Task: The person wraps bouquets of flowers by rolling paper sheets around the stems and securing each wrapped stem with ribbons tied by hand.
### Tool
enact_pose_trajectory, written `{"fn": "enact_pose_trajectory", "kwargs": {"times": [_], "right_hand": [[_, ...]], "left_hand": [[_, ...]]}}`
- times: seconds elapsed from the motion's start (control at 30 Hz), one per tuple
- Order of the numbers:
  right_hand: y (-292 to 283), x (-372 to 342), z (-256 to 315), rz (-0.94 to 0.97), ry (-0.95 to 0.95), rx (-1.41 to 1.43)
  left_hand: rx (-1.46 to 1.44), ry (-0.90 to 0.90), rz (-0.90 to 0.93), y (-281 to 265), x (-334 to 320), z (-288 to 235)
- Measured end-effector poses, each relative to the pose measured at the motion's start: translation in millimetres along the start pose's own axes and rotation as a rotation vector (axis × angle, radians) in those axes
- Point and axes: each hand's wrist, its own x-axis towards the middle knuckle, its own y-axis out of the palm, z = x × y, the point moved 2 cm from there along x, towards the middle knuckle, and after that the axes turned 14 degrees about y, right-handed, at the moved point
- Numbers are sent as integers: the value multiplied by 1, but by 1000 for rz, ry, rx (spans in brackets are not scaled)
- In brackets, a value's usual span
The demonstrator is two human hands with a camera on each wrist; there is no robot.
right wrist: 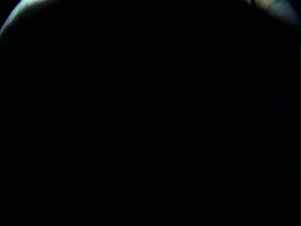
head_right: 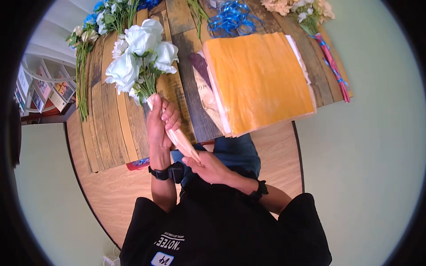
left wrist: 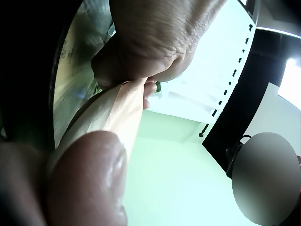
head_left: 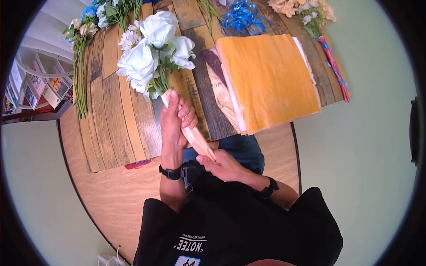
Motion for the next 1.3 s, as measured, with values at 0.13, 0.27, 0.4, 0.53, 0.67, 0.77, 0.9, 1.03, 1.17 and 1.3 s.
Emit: {"fn": "enact_pose_trajectory", "kwargs": {"times": [0.13,0.27,0.4,0.53,0.67,0.77,0.9,1.03,1.17,1.3], "right_hand": [[3,3,5,-17,-7,13],[7,10,-1,-20,-101,19],[10,11,1,-53,-46,-8],[15,14,1,-79,-107,-27],[21,12,8,-98,-155,-36],[22,8,13,-22,-19,18],[25,11,6,67,36,100],[20,12,14,95,100,52],[-6,-8,29,-25,-118,-358],[-75,-56,90,-127,-72,-583]], "left_hand": [[17,-19,58,-3,2,-7],[132,-22,16,-2,-1,-13],[184,-2,-25,-6,-8,-14],[319,-1,-85,-3,-27,-13],[366,23,-134,-5,-31,-12],[358,13,-147,-7,-33,-11],[339,37,-118,-10,-35,-8],[348,31,-88,-13,-31,-7],[315,11,-59,-17,-24,-13],[264,9,-82,-18,-21,-17]]}}
